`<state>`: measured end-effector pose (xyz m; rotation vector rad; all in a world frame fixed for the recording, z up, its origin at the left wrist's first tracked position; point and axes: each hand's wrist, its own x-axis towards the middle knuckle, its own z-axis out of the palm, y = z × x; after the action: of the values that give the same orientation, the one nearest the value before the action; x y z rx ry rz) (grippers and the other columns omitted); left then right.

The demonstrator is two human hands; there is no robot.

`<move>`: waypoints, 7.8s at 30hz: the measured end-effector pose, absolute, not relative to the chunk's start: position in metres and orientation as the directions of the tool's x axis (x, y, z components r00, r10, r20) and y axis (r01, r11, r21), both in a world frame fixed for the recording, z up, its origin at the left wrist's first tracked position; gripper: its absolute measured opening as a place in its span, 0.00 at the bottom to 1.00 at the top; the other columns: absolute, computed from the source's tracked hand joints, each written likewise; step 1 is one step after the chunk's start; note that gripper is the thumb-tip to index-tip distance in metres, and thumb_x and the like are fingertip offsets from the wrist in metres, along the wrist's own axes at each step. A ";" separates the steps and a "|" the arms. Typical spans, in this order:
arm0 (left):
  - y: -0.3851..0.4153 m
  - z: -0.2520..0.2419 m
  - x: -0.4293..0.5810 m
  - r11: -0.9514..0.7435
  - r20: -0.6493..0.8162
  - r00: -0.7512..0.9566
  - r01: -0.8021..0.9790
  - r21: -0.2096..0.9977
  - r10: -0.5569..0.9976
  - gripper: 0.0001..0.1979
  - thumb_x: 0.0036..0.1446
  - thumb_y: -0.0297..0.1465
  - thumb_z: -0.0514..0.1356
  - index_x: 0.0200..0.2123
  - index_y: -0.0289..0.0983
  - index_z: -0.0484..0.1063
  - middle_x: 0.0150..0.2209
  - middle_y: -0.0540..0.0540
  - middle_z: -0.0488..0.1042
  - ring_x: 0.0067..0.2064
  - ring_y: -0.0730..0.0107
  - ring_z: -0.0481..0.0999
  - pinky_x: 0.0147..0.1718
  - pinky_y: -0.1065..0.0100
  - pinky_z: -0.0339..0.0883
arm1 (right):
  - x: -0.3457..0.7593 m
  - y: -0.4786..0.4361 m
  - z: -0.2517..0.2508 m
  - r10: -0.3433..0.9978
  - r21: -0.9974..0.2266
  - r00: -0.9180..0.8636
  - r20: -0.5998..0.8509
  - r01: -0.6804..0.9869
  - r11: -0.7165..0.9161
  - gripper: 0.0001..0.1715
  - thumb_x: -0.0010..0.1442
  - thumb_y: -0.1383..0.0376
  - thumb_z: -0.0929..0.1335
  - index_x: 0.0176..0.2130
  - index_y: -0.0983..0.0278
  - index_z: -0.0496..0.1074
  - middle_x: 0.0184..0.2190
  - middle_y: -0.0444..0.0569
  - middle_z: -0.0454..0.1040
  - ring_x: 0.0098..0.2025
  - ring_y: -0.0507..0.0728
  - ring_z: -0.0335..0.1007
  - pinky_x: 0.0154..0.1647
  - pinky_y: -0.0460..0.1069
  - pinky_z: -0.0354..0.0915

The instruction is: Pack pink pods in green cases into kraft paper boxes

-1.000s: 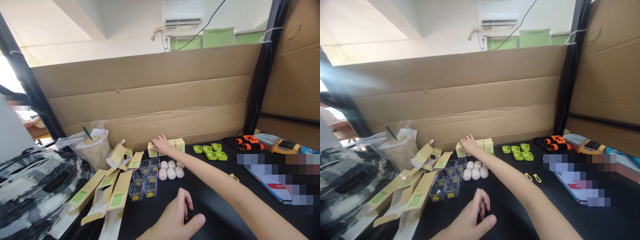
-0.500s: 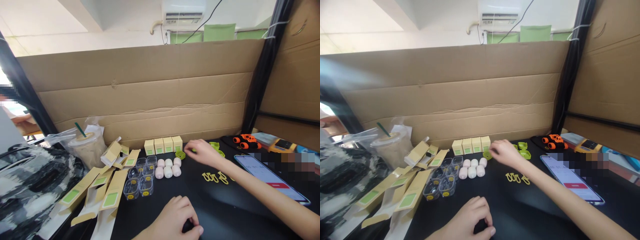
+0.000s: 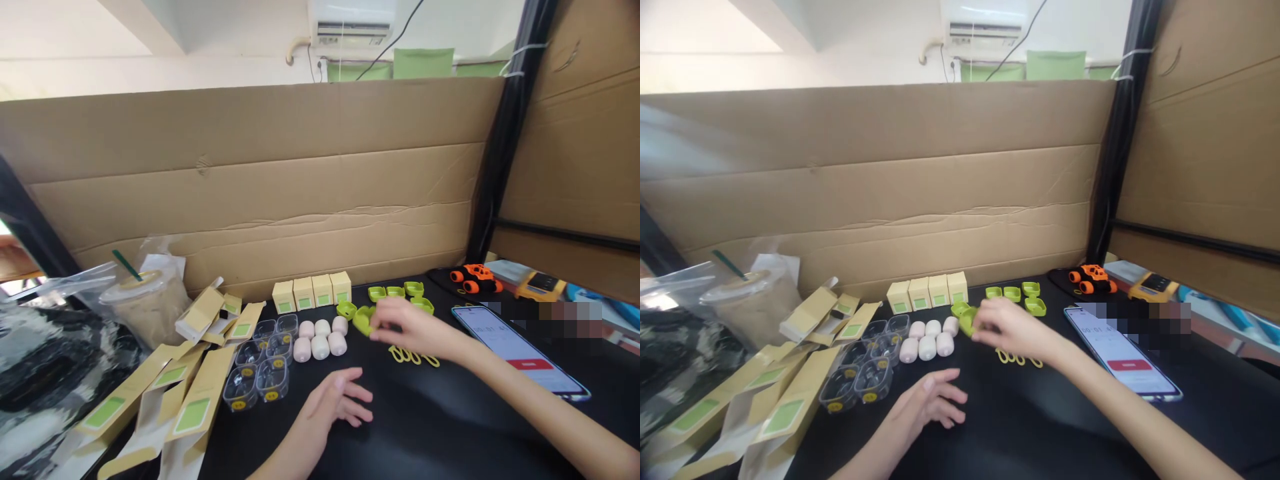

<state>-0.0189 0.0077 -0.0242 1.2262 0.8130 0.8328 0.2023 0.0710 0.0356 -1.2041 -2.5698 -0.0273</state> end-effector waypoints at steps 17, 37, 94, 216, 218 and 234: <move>0.011 -0.017 -0.019 0.546 -0.292 0.511 -0.466 0.696 0.809 0.16 0.63 0.36 0.53 0.40 0.29 0.72 0.34 0.39 0.79 0.35 0.66 0.79 0.44 0.64 0.67 | 0.180 0.032 0.032 0.415 -0.269 -0.847 0.333 0.336 0.903 0.10 0.62 0.69 0.64 0.37 0.61 0.74 0.38 0.49 0.72 0.39 0.54 0.67 0.43 0.49 0.63; 0.012 -0.006 -0.024 0.348 -0.170 0.371 -0.490 0.799 0.913 0.12 0.56 0.30 0.62 0.44 0.33 0.74 0.44 0.40 0.78 0.48 0.60 0.75 0.55 0.58 0.59 | 0.190 0.056 0.016 0.855 -0.736 -0.396 0.334 0.458 0.499 0.09 0.60 0.58 0.65 0.34 0.62 0.65 0.29 0.45 0.72 0.29 0.53 0.69 0.30 0.48 0.67; 0.013 -0.014 -0.024 -0.015 0.025 0.302 -0.034 0.999 0.953 0.14 0.48 0.38 0.66 0.26 0.35 0.67 0.23 0.53 0.70 0.24 0.76 0.69 0.27 0.72 0.65 | 0.156 0.018 0.006 0.840 -0.698 -0.397 0.370 0.478 0.534 0.07 0.56 0.69 0.67 0.27 0.61 0.72 0.23 0.41 0.72 0.26 0.53 0.63 0.34 0.50 0.59; -0.002 -0.008 -0.015 0.543 -0.236 0.565 -0.467 0.698 0.790 0.06 0.54 0.28 0.55 0.31 0.32 0.71 0.27 0.46 0.74 0.30 0.72 0.72 0.33 0.70 0.67 | 0.149 0.004 -0.001 0.593 -0.337 -0.533 0.604 0.504 0.795 0.23 0.51 0.74 0.66 0.48 0.61 0.70 0.40 0.50 0.75 0.38 0.58 0.66 0.33 0.52 0.70; -0.001 -0.010 -0.015 0.527 -0.241 0.556 -0.436 0.729 0.795 0.06 0.52 0.30 0.56 0.29 0.32 0.70 0.24 0.48 0.71 0.26 0.73 0.70 0.27 0.71 0.65 | 0.149 0.002 -0.001 0.593 -0.330 -0.535 0.602 0.509 0.795 0.22 0.51 0.74 0.66 0.47 0.61 0.71 0.39 0.50 0.75 0.38 0.58 0.65 0.34 0.53 0.70; 0.002 -0.015 -0.017 0.466 -0.254 0.508 -0.348 0.813 0.823 0.10 0.50 0.36 0.57 0.25 0.34 0.67 0.22 0.49 0.70 0.24 0.75 0.67 0.24 0.72 0.60 | 0.148 0.004 -0.004 0.597 -0.308 -0.580 0.554 0.523 0.795 0.23 0.54 0.72 0.64 0.50 0.61 0.70 0.43 0.50 0.76 0.44 0.58 0.69 0.35 0.50 0.73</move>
<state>-0.0169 0.0021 -0.0148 0.7752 0.7097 0.7970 0.1482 0.0044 -0.0040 -0.8247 -2.3176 0.1448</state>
